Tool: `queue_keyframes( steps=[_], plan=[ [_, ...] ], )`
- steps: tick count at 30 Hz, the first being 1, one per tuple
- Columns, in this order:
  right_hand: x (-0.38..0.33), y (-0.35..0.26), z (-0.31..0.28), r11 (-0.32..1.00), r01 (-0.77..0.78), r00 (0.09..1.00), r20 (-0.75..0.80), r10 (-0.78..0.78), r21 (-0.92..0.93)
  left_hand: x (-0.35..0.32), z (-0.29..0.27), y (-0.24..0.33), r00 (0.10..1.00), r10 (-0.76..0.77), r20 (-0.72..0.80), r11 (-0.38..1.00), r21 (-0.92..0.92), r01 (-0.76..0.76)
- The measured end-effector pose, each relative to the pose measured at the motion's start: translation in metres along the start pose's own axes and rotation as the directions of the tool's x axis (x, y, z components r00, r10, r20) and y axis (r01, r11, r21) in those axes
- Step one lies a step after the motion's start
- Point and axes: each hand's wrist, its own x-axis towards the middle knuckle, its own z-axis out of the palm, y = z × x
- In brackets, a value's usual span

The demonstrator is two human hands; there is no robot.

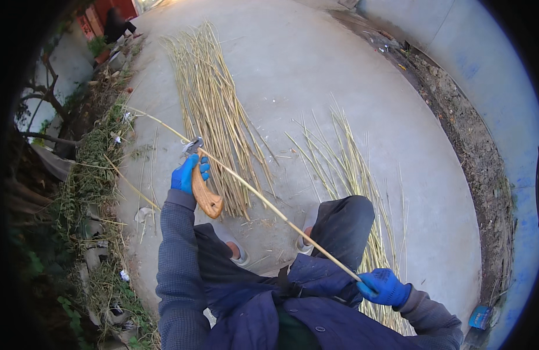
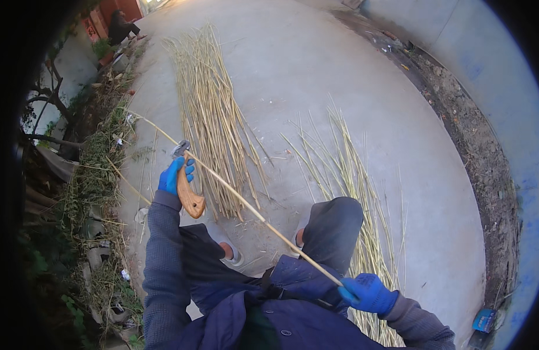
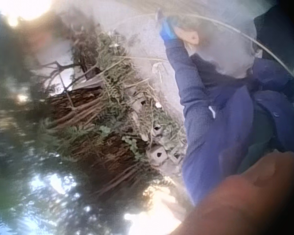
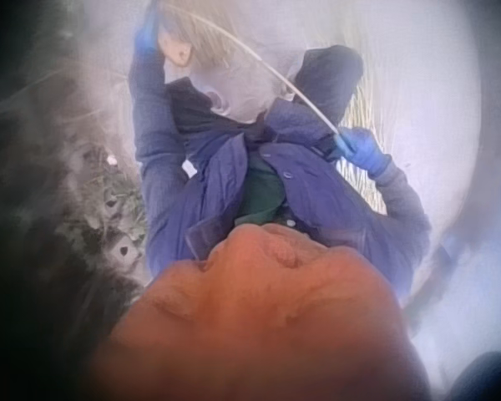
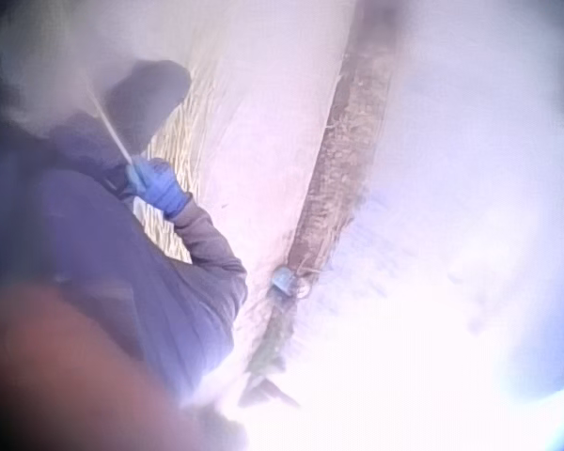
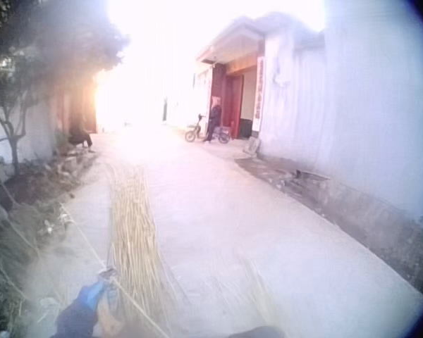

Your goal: The person sits on a small stool and uses pruning shears to strip and trim long dried sticks. They repeatedly pick up sticks, remove outer layers, and place the processed pieces on the ground.

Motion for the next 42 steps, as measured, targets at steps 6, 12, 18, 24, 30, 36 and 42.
queue_keyframes(
  steps=[6, 12, 18, 24, 30, 36, 42],
  plan=[
    [0.076, -0.010, -0.008, 0.872, -0.348, 0.933, 0.217, 0.287, 0.344, -0.050, 0.071, -0.038, 0.996, -0.061, 0.070, 0.998, -0.009, 0.061],
    [0.202, -0.007, 0.024, 0.922, -0.195, 0.979, 0.017, 0.201, 0.334, -0.116, 0.120, -0.052, 0.976, -0.186, 0.111, 0.981, 0.078, 0.178],
    [0.153, 0.009, 0.046, 0.988, 0.126, 0.985, -0.133, -0.114, 0.090, -0.063, 0.057, -0.062, 0.990, -0.127, 0.060, 0.991, -0.030, 0.129],
    [-0.004, 0.007, 0.005, 0.998, -0.053, 0.997, 0.056, 0.055, -0.031, 0.022, -0.073, -0.012, 0.987, 0.030, -0.158, 0.999, -0.009, -0.032],
    [0.025, -0.004, -0.021, 0.799, -0.458, 0.885, 0.287, 0.367, 0.390, -0.004, -0.029, -0.025, 0.999, -0.005, -0.033, 1.000, 0.011, 0.005],
    [0.167, -0.018, -0.020, 0.819, -0.366, 0.918, 0.315, 0.240, 0.441, -0.063, 0.062, -0.063, 0.992, -0.110, 0.056, 0.988, -0.104, 0.115],
    [0.195, -0.008, 0.007, 0.983, 0.178, 0.979, -0.106, -0.173, 0.040, -0.059, 0.049, -0.067, 0.993, -0.113, -0.028, 0.989, -0.098, 0.109]
  ],
)
